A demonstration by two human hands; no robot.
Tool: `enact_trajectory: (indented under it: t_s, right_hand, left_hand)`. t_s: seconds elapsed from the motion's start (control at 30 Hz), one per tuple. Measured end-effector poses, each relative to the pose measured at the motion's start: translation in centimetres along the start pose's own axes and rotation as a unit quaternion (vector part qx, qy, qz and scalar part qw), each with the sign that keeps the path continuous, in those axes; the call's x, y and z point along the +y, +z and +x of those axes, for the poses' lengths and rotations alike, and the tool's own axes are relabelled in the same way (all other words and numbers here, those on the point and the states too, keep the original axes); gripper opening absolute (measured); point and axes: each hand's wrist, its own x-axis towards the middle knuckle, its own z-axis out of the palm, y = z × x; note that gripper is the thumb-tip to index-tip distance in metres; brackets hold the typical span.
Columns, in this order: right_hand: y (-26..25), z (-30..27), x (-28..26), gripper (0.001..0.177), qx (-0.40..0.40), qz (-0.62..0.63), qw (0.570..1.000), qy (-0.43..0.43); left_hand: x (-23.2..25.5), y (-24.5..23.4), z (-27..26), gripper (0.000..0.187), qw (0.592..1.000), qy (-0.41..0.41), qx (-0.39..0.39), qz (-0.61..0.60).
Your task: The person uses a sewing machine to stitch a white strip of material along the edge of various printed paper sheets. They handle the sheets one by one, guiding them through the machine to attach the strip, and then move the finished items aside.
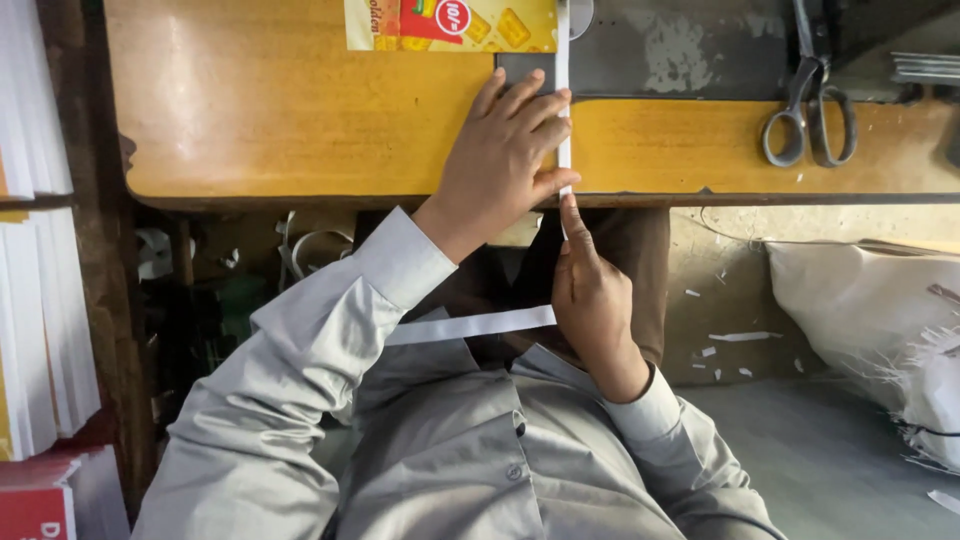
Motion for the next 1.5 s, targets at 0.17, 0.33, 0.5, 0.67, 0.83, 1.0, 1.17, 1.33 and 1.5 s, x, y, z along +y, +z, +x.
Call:
enact_trajectory:
  t_s: [0.17,0.33,0.5,0.67,0.83,1.0,1.17,1.33,1.5]
  right_hand:
    - [0.0,1.1,-0.1,0.057,0.004,-0.017,1.000,0.002]
    - [0.0,2.1,-0.2,0.054,0.030,-0.004,0.999,-0.031]
    - [0.9,2.7,0.5,0.053,0.058,-0.008,0.997,-0.059]
    - [1.5,3.2,0.9,0.051,0.076,-0.014,0.995,-0.061]
    - [1.5,3.7,0.7,0.047,0.074,-0.002,0.996,-0.055]
    - [1.8,3.1,0.8,0.045,0.092,0.022,0.993,-0.064]
    - [0.8,2.6,-0.8,0.048,0.103,0.026,0.993,-0.046]
    - [0.5,1.4,-0.5,0.052,0.054,0.110,0.992,0.016]
    - [0.4,1.8,-0.9,0.054,0.056,0.137,0.989,0.020]
  left_hand:
    - [-1.3,0.9,0.6,0.054,1.000,0.003,0.005,0.011]
    - [-2.4,1.4,1.4,0.052,1.000,0.004,0.001,0.005]
    - [-3.0,1.5,2.1,0.051,1.000,0.002,0.008,0.010]
    - [-3.4,1.8,2.5,0.048,1.000,0.009,0.022,0.021]
    - [-3.5,1.8,2.7,0.043,1.000,-0.001,0.020,0.015]
    - [-3.1,1.1,2.5,0.039,1.000,0.003,0.014,0.008]
    - [-3.4,1.9,2.7,0.042,0.999,-0.031,-0.001,-0.008]
    - [-2.1,1.4,0.5,0.041,1.000,-0.010,-0.025,0.007]
    - [-0.3,-3.6,-4.1,0.040,0.999,-0.018,-0.021,-0.032]
